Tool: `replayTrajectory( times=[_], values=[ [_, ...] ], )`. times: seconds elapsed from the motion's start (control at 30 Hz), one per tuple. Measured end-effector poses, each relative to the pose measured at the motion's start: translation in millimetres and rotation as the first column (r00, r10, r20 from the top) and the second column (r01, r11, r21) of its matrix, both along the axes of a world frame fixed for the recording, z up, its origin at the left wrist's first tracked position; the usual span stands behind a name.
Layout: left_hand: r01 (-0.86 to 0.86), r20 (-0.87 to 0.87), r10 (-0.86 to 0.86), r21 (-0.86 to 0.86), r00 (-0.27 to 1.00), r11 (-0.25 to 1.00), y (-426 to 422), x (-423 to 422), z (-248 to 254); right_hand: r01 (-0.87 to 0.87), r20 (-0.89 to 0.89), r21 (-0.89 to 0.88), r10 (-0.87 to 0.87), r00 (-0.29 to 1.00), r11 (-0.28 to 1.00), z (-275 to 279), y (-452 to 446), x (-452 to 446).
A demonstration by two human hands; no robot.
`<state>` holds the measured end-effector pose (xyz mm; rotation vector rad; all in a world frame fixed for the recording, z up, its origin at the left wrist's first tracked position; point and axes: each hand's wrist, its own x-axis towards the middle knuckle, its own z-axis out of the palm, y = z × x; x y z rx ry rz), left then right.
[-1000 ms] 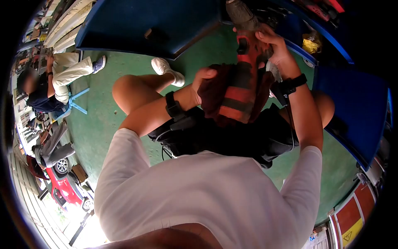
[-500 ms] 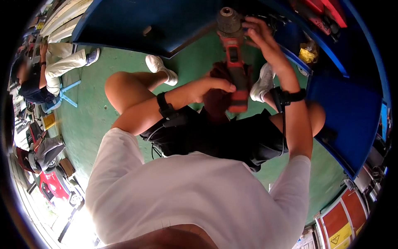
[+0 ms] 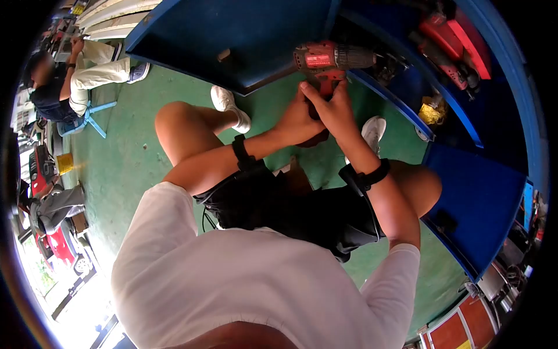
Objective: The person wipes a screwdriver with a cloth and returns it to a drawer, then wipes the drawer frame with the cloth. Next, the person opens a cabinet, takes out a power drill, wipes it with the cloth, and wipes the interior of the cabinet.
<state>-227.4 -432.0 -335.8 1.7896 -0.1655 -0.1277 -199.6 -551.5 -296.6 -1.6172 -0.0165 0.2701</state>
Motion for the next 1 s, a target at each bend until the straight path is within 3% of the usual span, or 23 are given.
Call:
replayTrajectory(
  times=[0.03,0.07,0.13,0.23,0.27,0.3,0.37,0.43,0.57,0.63,0.67,0.7,0.77,0.8,0.83,0.87,0.9,0.93,1.0],
  values=[
    [0.021,0.119,-0.03,0.074,0.992,0.997,-0.2,4.2,-4.0,0.016,-0.068,0.013,-0.015,0.998,1.0,1.3,-0.1,4.1],
    [0.03,0.125,-0.039,0.074,0.991,0.997,-1.1,6.2,-8.4,0.025,-0.061,0.014,-0.024,0.998,1.0,0.9,-3.1,10.1],
    [0.004,-0.047,-0.016,-0.246,0.999,0.969,0.3,8.3,-11.1,-0.097,-0.18,0.089,0.111,0.977,0.991,0.9,-10.2,24.2],
    [0.028,-0.106,-0.052,-0.22,0.993,0.975,7.7,13.1,-11.2,-0.179,-0.122,0.117,0.193,0.974,0.977,14.9,-21.0,38.7],
    [0.031,-0.127,-0.059,-0.212,0.99,0.977,9.1,13.7,-10.4,-0.15,-0.152,0.198,0.181,0.972,0.969,10.1,-25.8,41.3],
    [0.052,-0.057,-0.062,-0.157,0.996,0.986,10.2,9.7,1.1,-0.143,-0.156,0.202,0.176,0.972,0.969,10.0,-30.8,43.0],
    [0.068,0.008,-0.068,-0.101,0.998,0.993,13.4,1.3,22.0,-0.221,-0.366,0.206,0.284,0.886,0.953,16.3,-38.0,45.9],
    [0.186,-0.008,-0.187,-0.035,0.982,0.982,16.5,0.9,36.6,-0.139,-0.349,0.168,0.191,0.917,0.976,16.3,-35.4,43.7],
    [0.092,0.132,-0.069,-0.173,0.989,0.981,17.8,12.1,-15.9,-0.145,-0.371,0.153,0.192,0.909,0.978,-0.7,-37.7,47.5],
    [0.046,-0.247,-0.143,-0.359,0.958,0.932,27.1,23.3,-9.5,-0.136,-0.368,0.119,0.17,0.914,0.984,-7.2,-34.2,48.1],
    [0.046,-0.357,-0.137,-0.251,0.924,0.967,33.1,27.5,-6.3,-0.174,-0.394,0.005,0.162,0.905,0.985,-14.9,-37.0,48.7],
    [0.044,-0.357,-0.135,-0.25,0.924,0.967,39.9,34.0,-10.2,-0.21,-0.416,-0.11,0.147,0.897,0.971,-21.2,-40.2,49.7],
    [-0.163,-0.374,0.069,-0.227,0.925,0.96,51.8,44.4,-20.1,-0.259,-0.332,-0.209,0.181,0.926,0.943,-28.8,-46.8,49.2],
    [-0.158,-0.372,0.063,-0.231,0.926,0.96,58.1,48.9,-12.4,-0.295,-0.243,-0.308,0.225,0.943,0.904,-29.8,-49.7,49.4],
    [-0.26,-0.385,0.12,-0.336,0.915,0.905,65.7,54.2,4.6,-0.294,-0.244,-0.312,0.223,0.944,0.903,-28.2,-51.2,47.5],
    [-0.361,-0.409,0.177,-0.43,0.895,0.828,70.0,56.7,19.7,-0.183,-0.085,-0.569,0.164,0.983,0.802,-26.2,-52.6,42.3],
    [-0.367,-0.412,0.182,-0.43,0.893,0.825,72.4,58.1,31.6,-0.029,0.09,-0.765,0.151,0.984,0.643,-24.2,-52.5,38.0],
    [-0.414,-0.479,0.16,-0.49,0.863,0.767,75.3,60.0,42.9,-0.034,0.089,-0.765,0.157,0.983,0.643,-21.9,-51.4,35.1],
    [-0.531,-0.602,0.138,-0.545,0.786,0.649,79.4,66.8,29.9,-0.037,0.079,-0.908,0.257,0.963,0.416,-18.4,-47.6,29.9]
  ],
)
